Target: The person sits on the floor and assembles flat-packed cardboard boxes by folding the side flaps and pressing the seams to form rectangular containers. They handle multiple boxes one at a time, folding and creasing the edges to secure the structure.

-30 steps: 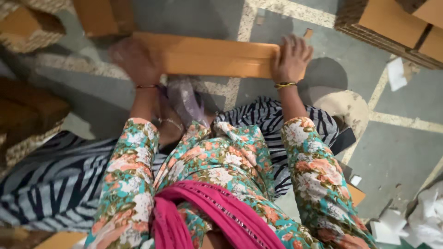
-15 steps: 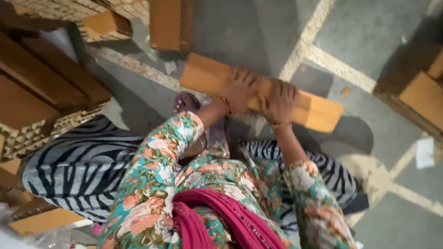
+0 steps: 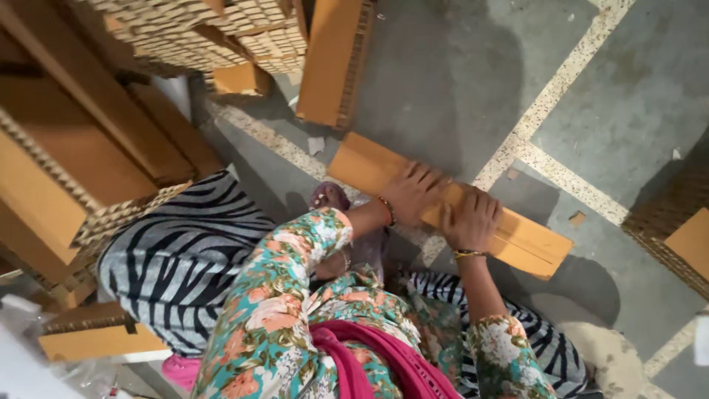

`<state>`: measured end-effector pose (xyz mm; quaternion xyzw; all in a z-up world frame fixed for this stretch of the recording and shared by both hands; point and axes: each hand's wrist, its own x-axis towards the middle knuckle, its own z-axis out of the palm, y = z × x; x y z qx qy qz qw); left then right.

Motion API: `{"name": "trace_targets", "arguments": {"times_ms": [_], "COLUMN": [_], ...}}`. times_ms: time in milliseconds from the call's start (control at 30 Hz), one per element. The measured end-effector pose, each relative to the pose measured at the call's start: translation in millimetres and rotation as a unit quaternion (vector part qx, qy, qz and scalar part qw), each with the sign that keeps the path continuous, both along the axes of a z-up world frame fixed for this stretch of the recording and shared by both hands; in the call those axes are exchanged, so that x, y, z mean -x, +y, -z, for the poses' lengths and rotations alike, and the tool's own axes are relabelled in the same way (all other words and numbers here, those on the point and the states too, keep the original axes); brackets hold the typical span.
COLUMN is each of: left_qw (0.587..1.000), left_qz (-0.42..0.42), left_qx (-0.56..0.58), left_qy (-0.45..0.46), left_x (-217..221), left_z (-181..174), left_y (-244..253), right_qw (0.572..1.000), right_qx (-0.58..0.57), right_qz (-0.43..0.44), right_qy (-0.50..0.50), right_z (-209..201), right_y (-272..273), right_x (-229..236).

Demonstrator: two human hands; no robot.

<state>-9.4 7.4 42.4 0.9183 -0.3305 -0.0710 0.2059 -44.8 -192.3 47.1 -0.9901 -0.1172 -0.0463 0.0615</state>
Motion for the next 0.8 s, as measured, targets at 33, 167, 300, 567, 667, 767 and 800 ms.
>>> {"name": "trace_targets", "arguments": {"times_ms": [33,167,300,567,667,767,800], "left_qw": [1.0,0.999,0.995,0.99,0.984,0.995,0.996], "left_qz": [-0.006,-0.016,0.032,0.018,0.014,0.009,0.022], "left_qx": [0.011,-0.025,-0.06,-0.129,-0.133,-0.083,-0.072], "left_qy": [-0.016,-0.035,-0.068,0.045,-0.116,-0.056,-0.055], "left_x": [2,9,11,-9,-12,-19,-19], "left_z": [3,17,22,11,5,12,14], "left_y": [0,-4,-3,111,152,152,155], "right_qw": [1.0,0.998,0.998,0.973,0.986,0.989,0.99], "right_qx": [-0.019,-0.054,-0.064,0.15,0.088,0.05,0.031], "right_qz": [0.002,-0.003,-0.006,-0.173,-0.141,-0.137,-0.137], "right_qy": [-0.003,-0.026,-0.024,0.031,0.03,0.019,0.02], "right_z": [0,1,2,-6,-10,-7,-9], "right_y": [0,1,1,-124,-172,-177,-176], "right_x": [1,6,8,27,41,38,37]}}
